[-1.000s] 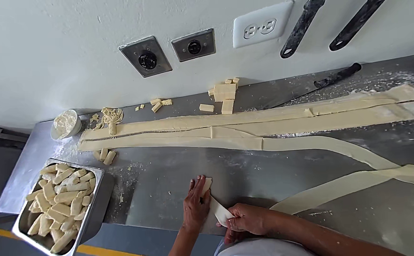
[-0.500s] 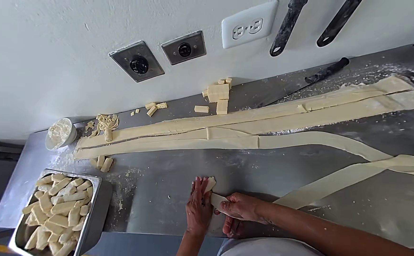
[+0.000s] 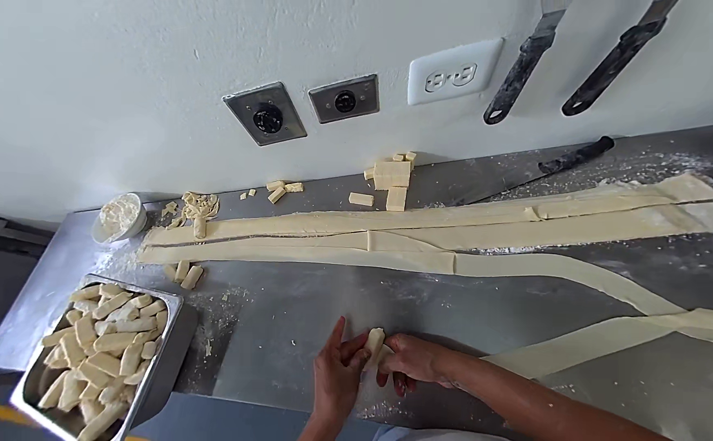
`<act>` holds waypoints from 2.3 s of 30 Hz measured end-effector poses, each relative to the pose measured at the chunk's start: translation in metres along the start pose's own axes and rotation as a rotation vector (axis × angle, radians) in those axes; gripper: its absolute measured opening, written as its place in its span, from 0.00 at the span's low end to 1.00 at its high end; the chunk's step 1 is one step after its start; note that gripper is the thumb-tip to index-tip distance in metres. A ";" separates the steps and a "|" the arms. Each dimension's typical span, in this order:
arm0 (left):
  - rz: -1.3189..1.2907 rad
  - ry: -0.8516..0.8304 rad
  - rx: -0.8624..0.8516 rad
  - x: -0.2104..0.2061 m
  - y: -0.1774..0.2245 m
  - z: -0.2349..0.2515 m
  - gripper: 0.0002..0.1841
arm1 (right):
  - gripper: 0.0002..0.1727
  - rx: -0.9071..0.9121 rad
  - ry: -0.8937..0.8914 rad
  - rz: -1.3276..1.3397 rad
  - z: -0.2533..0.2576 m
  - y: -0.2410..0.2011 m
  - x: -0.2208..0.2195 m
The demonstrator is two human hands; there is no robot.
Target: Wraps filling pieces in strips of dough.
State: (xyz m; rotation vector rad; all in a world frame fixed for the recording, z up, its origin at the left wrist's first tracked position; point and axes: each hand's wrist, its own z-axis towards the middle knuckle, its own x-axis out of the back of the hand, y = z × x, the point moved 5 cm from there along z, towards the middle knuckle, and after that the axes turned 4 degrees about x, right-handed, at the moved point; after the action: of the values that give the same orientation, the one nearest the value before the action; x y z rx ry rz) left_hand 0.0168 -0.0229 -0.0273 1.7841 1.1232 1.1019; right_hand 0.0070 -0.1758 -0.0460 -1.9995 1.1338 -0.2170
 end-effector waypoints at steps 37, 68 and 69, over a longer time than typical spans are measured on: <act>-0.346 0.702 0.162 0.210 0.005 -0.014 0.24 | 0.12 0.862 0.414 -1.166 -0.004 -0.041 0.023; -1.093 0.185 0.371 -0.044 0.021 0.034 0.21 | 0.18 0.495 0.747 -0.798 -0.003 -0.126 0.125; -1.092 0.212 0.387 -0.042 0.015 0.034 0.23 | 0.18 0.492 0.794 -0.887 0.002 -0.139 0.135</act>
State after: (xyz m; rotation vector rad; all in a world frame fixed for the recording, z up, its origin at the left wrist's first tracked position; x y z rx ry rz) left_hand 0.0424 -0.0717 -0.0373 0.9750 2.1616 0.4003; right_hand 0.1759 -0.2427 0.0217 -1.8402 0.4279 -1.6749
